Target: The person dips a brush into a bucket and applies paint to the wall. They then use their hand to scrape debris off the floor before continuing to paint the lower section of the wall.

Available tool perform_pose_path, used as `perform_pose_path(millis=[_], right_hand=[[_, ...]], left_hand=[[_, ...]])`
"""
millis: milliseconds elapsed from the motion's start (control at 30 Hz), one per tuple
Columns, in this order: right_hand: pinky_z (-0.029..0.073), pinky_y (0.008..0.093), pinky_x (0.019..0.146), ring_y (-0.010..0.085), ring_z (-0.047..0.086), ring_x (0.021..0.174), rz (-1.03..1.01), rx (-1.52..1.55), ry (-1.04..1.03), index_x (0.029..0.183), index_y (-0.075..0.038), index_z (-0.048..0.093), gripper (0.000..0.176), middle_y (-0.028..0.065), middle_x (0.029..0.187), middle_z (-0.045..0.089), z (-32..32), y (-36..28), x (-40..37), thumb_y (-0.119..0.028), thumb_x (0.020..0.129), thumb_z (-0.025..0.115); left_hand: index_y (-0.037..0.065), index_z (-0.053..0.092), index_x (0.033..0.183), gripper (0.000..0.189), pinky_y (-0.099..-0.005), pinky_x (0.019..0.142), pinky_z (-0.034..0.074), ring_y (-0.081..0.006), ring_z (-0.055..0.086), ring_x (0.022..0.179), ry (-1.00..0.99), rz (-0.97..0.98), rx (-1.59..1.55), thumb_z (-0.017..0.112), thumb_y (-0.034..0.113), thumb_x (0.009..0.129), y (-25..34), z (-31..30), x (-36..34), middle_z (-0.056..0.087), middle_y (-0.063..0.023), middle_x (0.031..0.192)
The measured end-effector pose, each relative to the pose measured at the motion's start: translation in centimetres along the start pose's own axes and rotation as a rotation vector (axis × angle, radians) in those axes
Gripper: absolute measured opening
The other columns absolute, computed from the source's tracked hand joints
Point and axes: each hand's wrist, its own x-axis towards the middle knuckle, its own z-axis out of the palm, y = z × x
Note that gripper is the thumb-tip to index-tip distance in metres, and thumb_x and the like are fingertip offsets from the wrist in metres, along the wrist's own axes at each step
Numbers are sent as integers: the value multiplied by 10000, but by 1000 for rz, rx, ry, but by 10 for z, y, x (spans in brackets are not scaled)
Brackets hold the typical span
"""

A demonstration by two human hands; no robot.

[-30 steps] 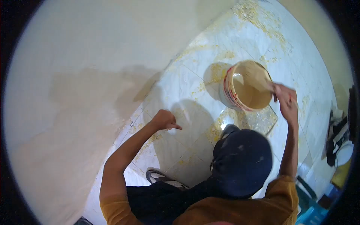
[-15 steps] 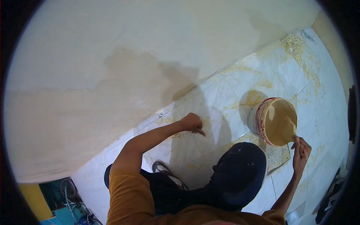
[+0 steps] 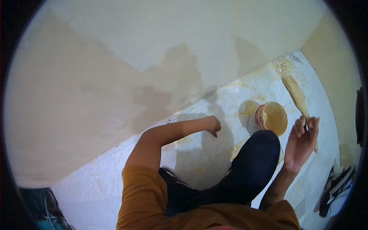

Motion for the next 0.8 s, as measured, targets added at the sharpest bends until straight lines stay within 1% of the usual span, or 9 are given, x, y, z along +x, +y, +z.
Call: perform_pose_path(millis=[67, 167, 367, 433, 467, 533, 567, 700, 800], right_hand=[[348, 244, 637, 92, 422, 749, -25, 11, 41, 951, -128, 525, 216, -30, 862, 431, 31, 11, -11, -318, 1053, 512], [362, 232, 615, 110, 419, 691, -163, 68, 177, 889, -112, 504, 280, 19, 813, 475, 87, 58, -17, -331, 1062, 496], [338, 249, 571, 124, 425, 568, -212, 207, 240, 773, -101, 530, 408, 10, 634, 479, 63, 233, 11, -396, 1052, 497], [331, 239, 566, 102, 431, 581, -166, 208, 173, 929, -55, 639, 397, 11, 642, 501, 27, 271, 11, -387, 1061, 466], [331, 239, 566, 102, 431, 581, -167, 223, 194, 929, -55, 639, 397, 11, 642, 501, 14, 283, 9, -387, 1061, 466], [323, 234, 563, 77, 441, 601, 17, 134, 279, 1160, -16, 667, 423, 2, 647, 518, -17, 299, 4, -360, 1063, 440], [374, 218, 584, 61, 485, 641, 83, 146, 219, 1318, -4, 604, 421, -6, 707, 568, -46, 318, 1, -296, 1048, 467], [479, 216, 665, 71, 547, 691, 331, 448, 469, 1329, 7, 591, 400, 1, 874, 646, -81, 343, -2, -257, 1038, 519], [438, 199, 664, 62, 541, 748, 322, 420, 454, 1333, 3, 598, 394, 6, 913, 636, -95, 357, -6, -257, 1050, 507]], left_hand=[[125, 722, 875, 438, -463, 721, 547, -337, 692, 888, 163, 22, -118, 632, 554, 883, 8, -27, -3, 729, -108, 931], [126, 684, 889, 432, -465, 724, 547, -339, 690, 855, 138, 86, -123, 618, 553, 895, 27, -56, -17, 708, -103, 841], [137, 678, 892, 407, -471, 767, 538, -327, 680, 914, 90, 129, -210, 615, 539, 900, 40, -2, -65, 704, -115, 895], [138, 676, 888, 397, -471, 787, 532, -320, 671, 947, -16, 142, -292, 624, 531, 895, 53, 15, -81, 706, -107, 936], [124, 661, 996, 386, -476, 849, 504, -313, 623, 1045, -107, 148, -201, 621, 497, 905, 51, 16, -85, 670, -118, 1055], [111, 646, 1105, 401, -482, 911, 475, -307, 575, 1143, -219, 149, -103, 618, 463, 916, 45, 23, -89, 634, -129, 1174], [82, 626, 1157, 452, -492, 956, 448, -313, 518, 1221, -84, 71, -135, 632, 458, 907, 47, 36, -93, 592, -140, 1249], [-3, 492, 1341, 666, -503, 1103, 345, -368, 380, 1380, 190, -267, -195, 674, 445, 883, 50, 64, -107, 452, -208, 1428], [-52, 386, 1397, 821, -533, 1138, 304, -420, 340, 1397, 368, -472, -321, 697, 487, 862, 31, 78, -118, 397, -245, 1456]])
